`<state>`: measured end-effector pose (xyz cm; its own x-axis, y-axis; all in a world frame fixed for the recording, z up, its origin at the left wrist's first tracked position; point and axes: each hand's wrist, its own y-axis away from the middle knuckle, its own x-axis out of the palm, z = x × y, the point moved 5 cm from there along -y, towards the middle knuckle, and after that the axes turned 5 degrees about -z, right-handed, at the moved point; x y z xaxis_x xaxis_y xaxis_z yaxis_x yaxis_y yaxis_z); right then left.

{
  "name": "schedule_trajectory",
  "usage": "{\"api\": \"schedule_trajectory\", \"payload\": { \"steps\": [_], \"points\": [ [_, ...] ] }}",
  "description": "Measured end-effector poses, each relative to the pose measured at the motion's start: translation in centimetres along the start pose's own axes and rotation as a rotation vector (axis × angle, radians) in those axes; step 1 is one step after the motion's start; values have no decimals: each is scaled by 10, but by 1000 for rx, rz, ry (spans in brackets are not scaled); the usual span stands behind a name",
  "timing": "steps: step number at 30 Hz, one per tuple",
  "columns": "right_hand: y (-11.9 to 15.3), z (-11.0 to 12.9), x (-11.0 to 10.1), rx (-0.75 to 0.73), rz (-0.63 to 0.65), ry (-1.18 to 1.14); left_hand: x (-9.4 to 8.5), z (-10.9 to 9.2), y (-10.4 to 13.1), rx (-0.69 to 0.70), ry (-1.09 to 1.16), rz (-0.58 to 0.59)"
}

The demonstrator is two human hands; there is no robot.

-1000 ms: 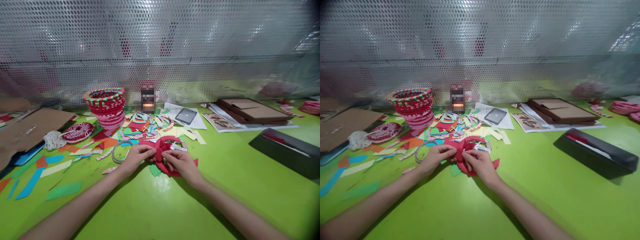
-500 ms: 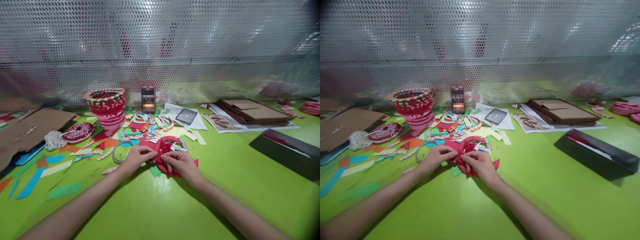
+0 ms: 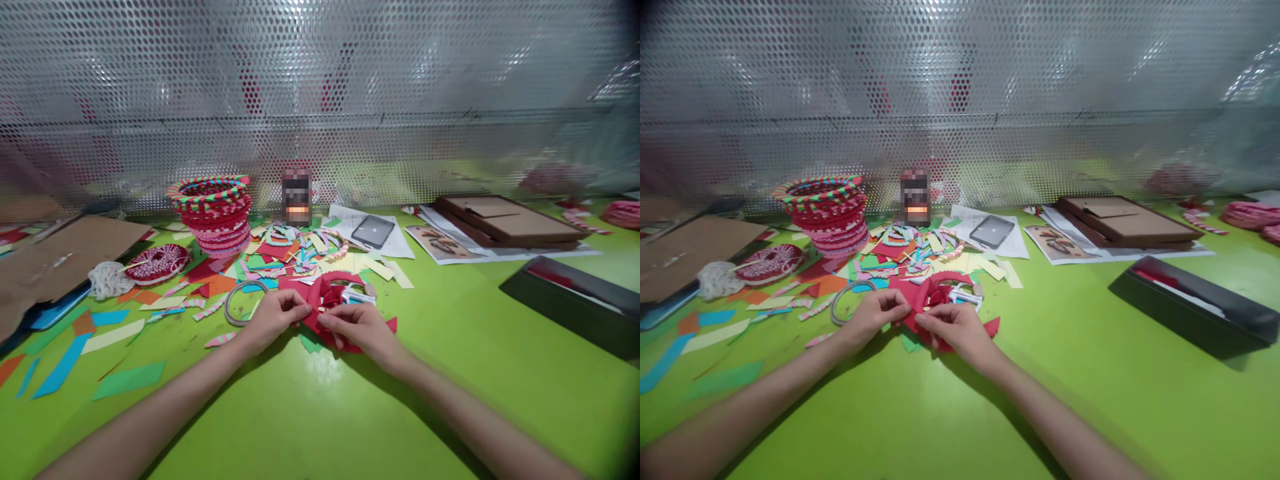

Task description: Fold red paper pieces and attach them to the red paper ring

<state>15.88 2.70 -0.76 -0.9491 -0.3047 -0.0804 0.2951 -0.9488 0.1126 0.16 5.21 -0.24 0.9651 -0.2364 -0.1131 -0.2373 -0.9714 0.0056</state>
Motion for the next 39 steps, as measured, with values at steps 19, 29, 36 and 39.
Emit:
{"api": "schedule_trajectory", "payload": {
  "steps": [19,29,36,39],
  "points": [
    [-1,-3,-1,70,-23,-210,2,1,-1,-58,172,61],
    [-5,-9,-4,124,-65,-235,4,0,-1,-63,173,86],
    [0,2,-1,77,-14,-241,2,1,-2,-52,186,58],
    [1,6,-1,73,-35,-234,2,2,-2,-47,179,63]
  ]
}}
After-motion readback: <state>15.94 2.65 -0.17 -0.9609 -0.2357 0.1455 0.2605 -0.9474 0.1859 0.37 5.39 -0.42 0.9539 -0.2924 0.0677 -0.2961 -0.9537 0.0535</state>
